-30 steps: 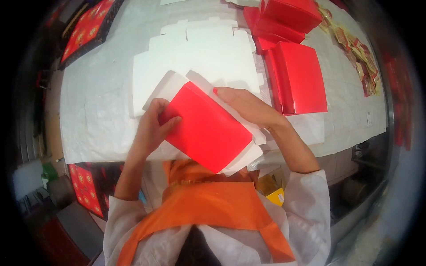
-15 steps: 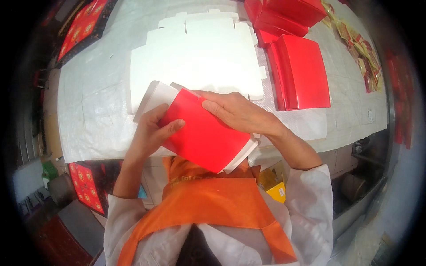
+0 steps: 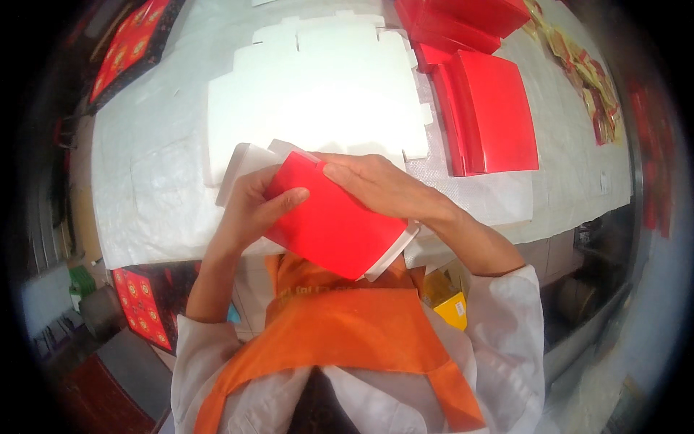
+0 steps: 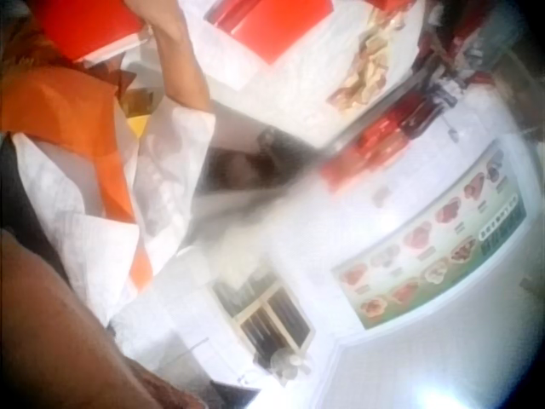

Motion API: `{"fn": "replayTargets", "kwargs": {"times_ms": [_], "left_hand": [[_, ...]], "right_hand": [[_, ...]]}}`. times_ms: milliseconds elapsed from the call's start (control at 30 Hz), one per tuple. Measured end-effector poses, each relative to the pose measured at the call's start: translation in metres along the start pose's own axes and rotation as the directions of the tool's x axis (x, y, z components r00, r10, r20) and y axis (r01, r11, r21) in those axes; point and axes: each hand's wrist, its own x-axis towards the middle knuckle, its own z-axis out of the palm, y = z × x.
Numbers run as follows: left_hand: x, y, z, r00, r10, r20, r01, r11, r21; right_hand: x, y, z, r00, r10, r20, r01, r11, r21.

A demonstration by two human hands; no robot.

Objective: The person assembles small red boxes by folding white cardboard pieces and inserting them into red plastic shells. They repeatedly pick up a white piece, fold it, and place it into a red shell, then stack the finished units on the table.

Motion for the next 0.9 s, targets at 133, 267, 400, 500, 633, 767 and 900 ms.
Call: {"fn": "replayTargets", "kwargs": {"times_ms": [133, 267, 400, 500, 633, 767, 900], "left_hand": [[0.0, -0.001, 0.004, 0.999, 0.001, -0.036, -0.002, 0.999, -0.037], [-0.002, -0.001, 0.005, 1.0, 0.008, -0.028, -0.011, 0.997, -0.081], [-0.004, 0.003, 0.006, 1.0, 0.008, 0.004, -0.008, 0.983, -0.184], [-0.004, 0.01, 0.005, 1.0, -0.001, 0.008, 0.002, 0.983, -0.186], [-0.004, 0.011, 0.007, 1.0, -0.001, 0.004, 0.002, 0.985, -0.171], [-0.003, 0.006, 0.007, 0.999, 0.03, 0.013, -0.027, 0.983, -0.18], [-0.003, 0.006, 0.007, 0.998, 0.056, 0.03, -0.05, 0.984, -0.168]], "right_hand": [[-0.003, 0.006, 0.01, 0.998, -0.004, -0.059, 0.005, 1.0, 0.017], [-0.006, 0.01, 0.014, 0.995, -0.046, -0.084, 0.048, 0.999, 0.014], [-0.01, 0.007, 0.018, 0.994, -0.068, -0.088, 0.067, 0.998, -0.022], [-0.012, 0.007, 0.018, 0.987, -0.124, -0.104, 0.115, 0.989, -0.087], [-0.013, 0.006, 0.017, 0.982, -0.163, -0.094, 0.146, 0.975, -0.169], [-0.013, 0.005, 0.016, 0.99, -0.128, -0.065, 0.116, 0.979, -0.166], [-0.013, 0.008, 0.017, 0.984, -0.167, -0.058, 0.151, 0.965, -0.214]]}}
